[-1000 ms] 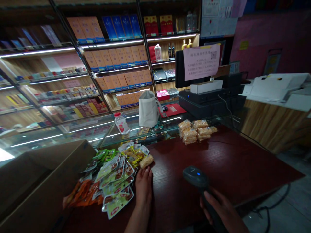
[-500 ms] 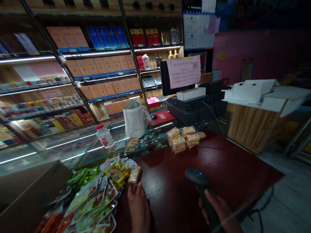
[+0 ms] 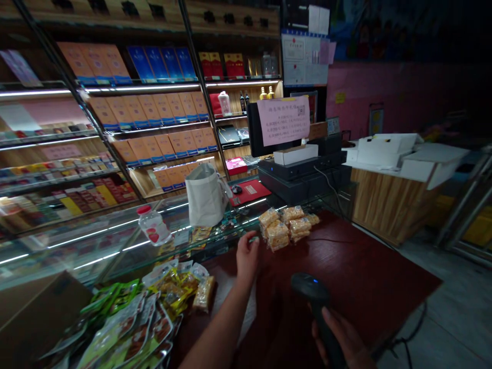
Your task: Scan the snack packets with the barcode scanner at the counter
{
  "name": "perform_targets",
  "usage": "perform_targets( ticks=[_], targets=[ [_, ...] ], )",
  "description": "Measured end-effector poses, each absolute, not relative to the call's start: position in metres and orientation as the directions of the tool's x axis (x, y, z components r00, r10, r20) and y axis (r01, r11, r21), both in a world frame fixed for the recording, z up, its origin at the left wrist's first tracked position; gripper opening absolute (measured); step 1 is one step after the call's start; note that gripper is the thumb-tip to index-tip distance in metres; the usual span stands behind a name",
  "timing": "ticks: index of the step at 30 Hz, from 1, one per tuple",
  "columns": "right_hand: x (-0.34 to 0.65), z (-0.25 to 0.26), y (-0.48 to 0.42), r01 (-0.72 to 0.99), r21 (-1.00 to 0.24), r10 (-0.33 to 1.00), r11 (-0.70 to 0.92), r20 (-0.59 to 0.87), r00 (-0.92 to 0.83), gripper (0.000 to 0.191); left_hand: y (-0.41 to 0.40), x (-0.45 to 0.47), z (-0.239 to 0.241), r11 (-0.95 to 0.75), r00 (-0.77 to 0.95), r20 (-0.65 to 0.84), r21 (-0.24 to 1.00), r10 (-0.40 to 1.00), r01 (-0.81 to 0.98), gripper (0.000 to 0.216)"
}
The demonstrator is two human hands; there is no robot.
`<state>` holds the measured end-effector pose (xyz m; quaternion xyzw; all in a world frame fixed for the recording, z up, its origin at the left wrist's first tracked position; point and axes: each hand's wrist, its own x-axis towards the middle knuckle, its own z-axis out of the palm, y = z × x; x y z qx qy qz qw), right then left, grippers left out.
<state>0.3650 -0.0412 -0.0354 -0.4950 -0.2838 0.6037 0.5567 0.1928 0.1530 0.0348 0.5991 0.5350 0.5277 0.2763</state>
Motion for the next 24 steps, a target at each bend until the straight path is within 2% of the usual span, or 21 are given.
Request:
perform_targets(
  ticks=[3, 5, 8, 11, 16, 18, 20, 22, 24],
  targets=[
    [0.364, -0.035, -0.04, -0.369, -0.904, 0.951, -0.217, -0.282, 0.13, 0.067, 0.206, 0.212, 0.053, -0.271, -0.072, 0.357, 0.811, 0.931, 0.518, 0.037],
    [0.362, -0.035, -0.04, -0.371, -0.904, 0.944, -0.215, -0.289, 0.158, 0.067, 0.228, 0.22, 0.058, -0.264, -0.048, 0.349, 0.784, 0.936, 0.561, 0.041],
    [0.36, -0.034, -0.04, -0.382, -0.899, 0.937, -0.213, -0.299, 0.182, 0.066, 0.243, 0.228, 0.062, -0.257, -0.016, 0.338, 0.743, 0.941, 0.618, 0.035],
    [0.359, -0.032, -0.041, -0.383, -0.904, 0.938, -0.192, -0.283, 0.198, 0.066, 0.24, 0.226, 0.065, -0.267, -0.03, 0.362, 0.736, 0.932, 0.623, 0.029],
    [0.364, -0.028, -0.044, -0.365, -0.91, 0.953, -0.198, -0.266, 0.147, 0.067, 0.185, 0.191, 0.053, -0.265, -0.103, 0.382, 0.787, 0.918, 0.557, 0.035],
    [0.365, -0.028, -0.045, -0.362, -0.907, 0.952, -0.217, -0.278, 0.126, 0.067, 0.147, 0.167, 0.039, -0.213, -0.114, 0.291, 0.871, 0.95, 0.444, 0.039],
    [0.366, -0.031, -0.047, -0.393, -0.895, 0.952, -0.211, -0.28, 0.127, 0.065, 0.106, 0.141, 0.023, -0.076, -0.098, 0.086, 0.992, 0.991, 0.099, 0.051],
    [0.366, -0.033, -0.049, -0.416, -0.887, 0.953, -0.201, -0.275, 0.125, 0.06, 0.064, 0.116, 0.008, 0.027, -0.142, -0.046, 0.991, 0.989, -0.133, 0.061],
    [0.367, -0.032, -0.052, -0.404, -0.893, 0.954, -0.198, -0.27, 0.128, 0.057, 0.028, 0.096, -0.003, 0.079, -0.223, -0.132, 0.97, 0.966, -0.228, 0.066]
  ],
)
